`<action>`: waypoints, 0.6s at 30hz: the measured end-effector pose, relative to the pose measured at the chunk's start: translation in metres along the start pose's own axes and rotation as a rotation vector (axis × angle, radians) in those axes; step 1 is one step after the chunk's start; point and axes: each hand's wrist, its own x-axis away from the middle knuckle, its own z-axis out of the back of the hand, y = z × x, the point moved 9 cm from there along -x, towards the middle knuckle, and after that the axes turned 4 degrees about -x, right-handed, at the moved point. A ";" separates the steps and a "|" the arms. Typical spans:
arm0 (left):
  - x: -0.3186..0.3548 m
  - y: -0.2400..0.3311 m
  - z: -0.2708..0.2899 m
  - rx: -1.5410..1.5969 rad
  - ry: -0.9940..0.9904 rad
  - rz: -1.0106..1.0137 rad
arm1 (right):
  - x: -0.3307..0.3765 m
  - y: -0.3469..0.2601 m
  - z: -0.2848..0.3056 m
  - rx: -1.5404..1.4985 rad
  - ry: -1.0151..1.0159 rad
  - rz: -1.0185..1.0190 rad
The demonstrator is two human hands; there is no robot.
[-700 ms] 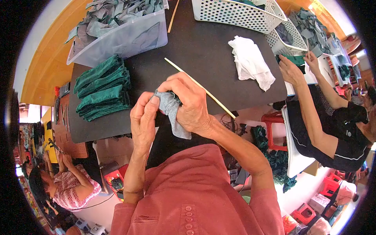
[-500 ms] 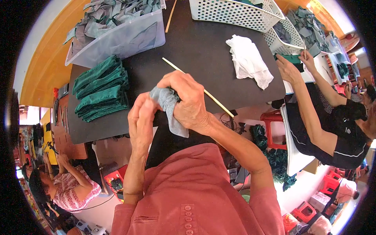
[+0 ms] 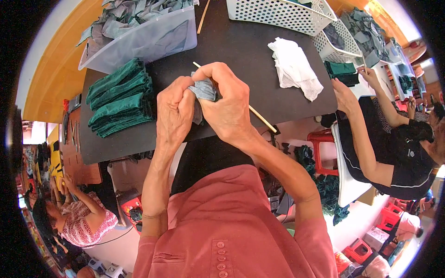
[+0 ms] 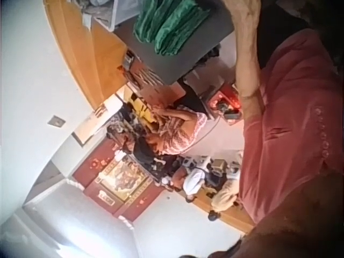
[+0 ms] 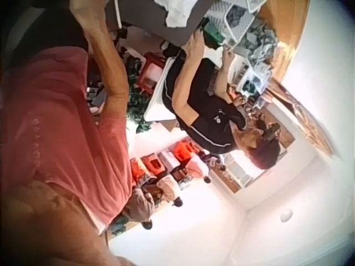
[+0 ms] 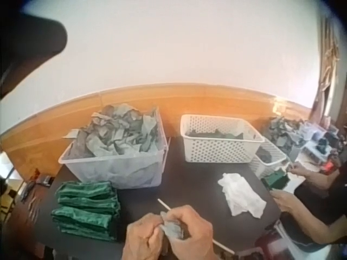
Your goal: Turning sewn fabric tubes right-side out using a thin wooden stick.
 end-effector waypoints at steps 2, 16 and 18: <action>0.001 0.004 -0.002 -0.009 -0.002 0.000 | 0.003 0.002 0.003 -0.114 -0.018 -0.047; -0.002 0.017 -0.008 -0.242 0.035 -0.124 | 0.007 0.020 0.016 -0.322 -0.075 -0.274; -0.001 0.015 -0.010 -0.259 0.023 -0.118 | 0.006 0.022 0.017 -0.346 -0.080 -0.282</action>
